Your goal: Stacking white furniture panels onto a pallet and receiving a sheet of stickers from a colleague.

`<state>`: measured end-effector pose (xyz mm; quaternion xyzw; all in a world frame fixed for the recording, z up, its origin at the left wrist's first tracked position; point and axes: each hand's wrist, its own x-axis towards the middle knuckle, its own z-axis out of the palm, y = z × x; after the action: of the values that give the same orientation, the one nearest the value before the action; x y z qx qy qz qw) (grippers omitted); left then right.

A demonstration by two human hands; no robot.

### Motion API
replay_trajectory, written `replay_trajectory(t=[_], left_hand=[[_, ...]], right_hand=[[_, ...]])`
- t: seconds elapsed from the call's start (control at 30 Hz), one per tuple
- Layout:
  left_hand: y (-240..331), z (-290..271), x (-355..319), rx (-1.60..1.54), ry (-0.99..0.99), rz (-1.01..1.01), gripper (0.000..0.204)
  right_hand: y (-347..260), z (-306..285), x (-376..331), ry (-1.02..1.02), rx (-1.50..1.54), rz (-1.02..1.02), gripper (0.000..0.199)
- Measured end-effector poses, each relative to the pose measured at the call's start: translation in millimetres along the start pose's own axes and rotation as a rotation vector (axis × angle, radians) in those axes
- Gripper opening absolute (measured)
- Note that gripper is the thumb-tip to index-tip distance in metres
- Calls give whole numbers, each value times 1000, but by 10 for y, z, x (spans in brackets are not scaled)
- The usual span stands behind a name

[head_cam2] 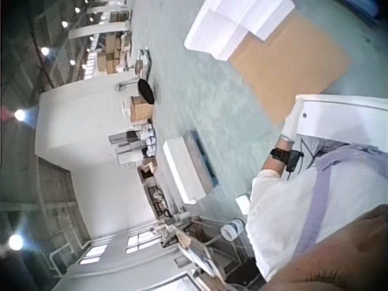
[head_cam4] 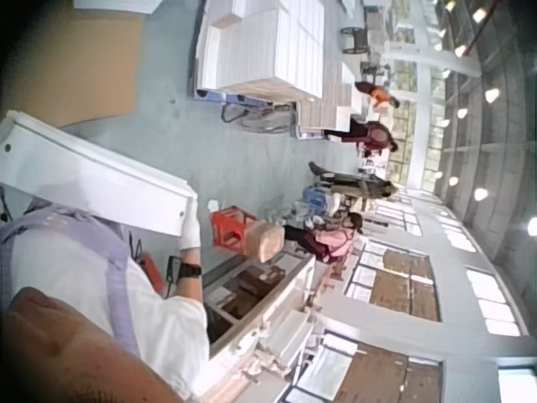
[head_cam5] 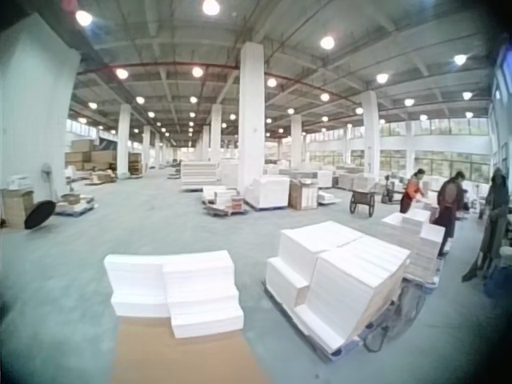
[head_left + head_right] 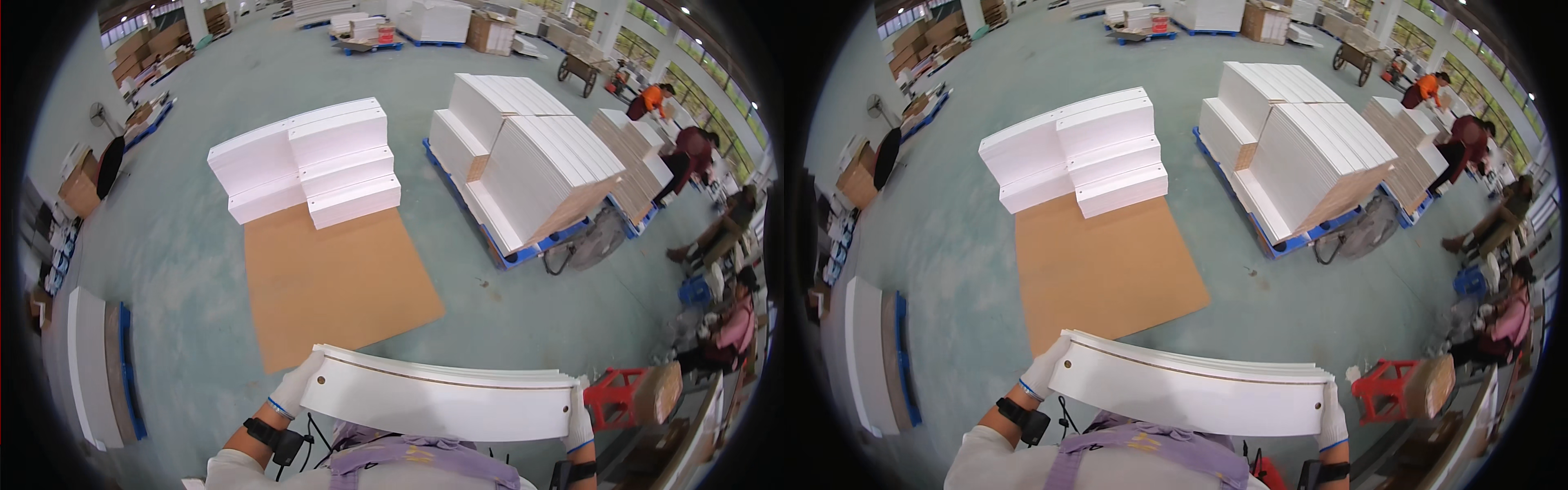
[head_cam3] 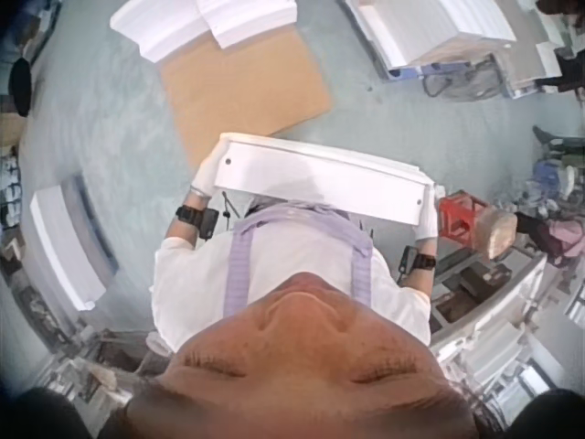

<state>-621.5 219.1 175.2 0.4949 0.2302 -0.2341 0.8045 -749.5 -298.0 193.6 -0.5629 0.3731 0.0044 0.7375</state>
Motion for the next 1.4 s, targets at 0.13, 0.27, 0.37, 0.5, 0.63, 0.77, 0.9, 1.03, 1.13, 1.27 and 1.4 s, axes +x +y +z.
replay_trajectory(t=[0.13,0.27,0.37,0.5,0.63,0.77,0.9,1.03,1.13,1.27,1.4], left_hand=[[21,290,387,-181,64,-9,41],[159,429,931,-203,188,81,46],[410,588,1337,-231,239,111,46],[783,1092,1811,-167,294,155,41],[858,1339,2455,-277,367,152,38],[996,1761,3021,-294,458,214,37],[1064,2114,3571,-461,444,219,41],[1147,2319,3956,-522,527,239,43],[1361,2394,4285,-516,582,267,46],[1738,2168,4626,-497,687,304,46],[2232,1676,5152,-417,754,359,44]], right_hand=[[-537,206,1193,-164,-39,38,58],[-1049,719,2109,-143,-232,111,61],[-1194,872,2747,-120,-358,82,62],[-1764,1053,3475,-162,-346,104,61],[-2276,1373,4204,-285,-260,146,61],[-2559,1634,5339,-297,-413,164,63],[-2971,2077,6404,-349,-623,122,68],[-3661,2947,6673,-378,-725,207,79],[-3626,3222,7405,-439,-762,217,83],[-3466,3879,8082,-514,-842,257,73],[-3318,4691,8409,-682,-988,170,76]])
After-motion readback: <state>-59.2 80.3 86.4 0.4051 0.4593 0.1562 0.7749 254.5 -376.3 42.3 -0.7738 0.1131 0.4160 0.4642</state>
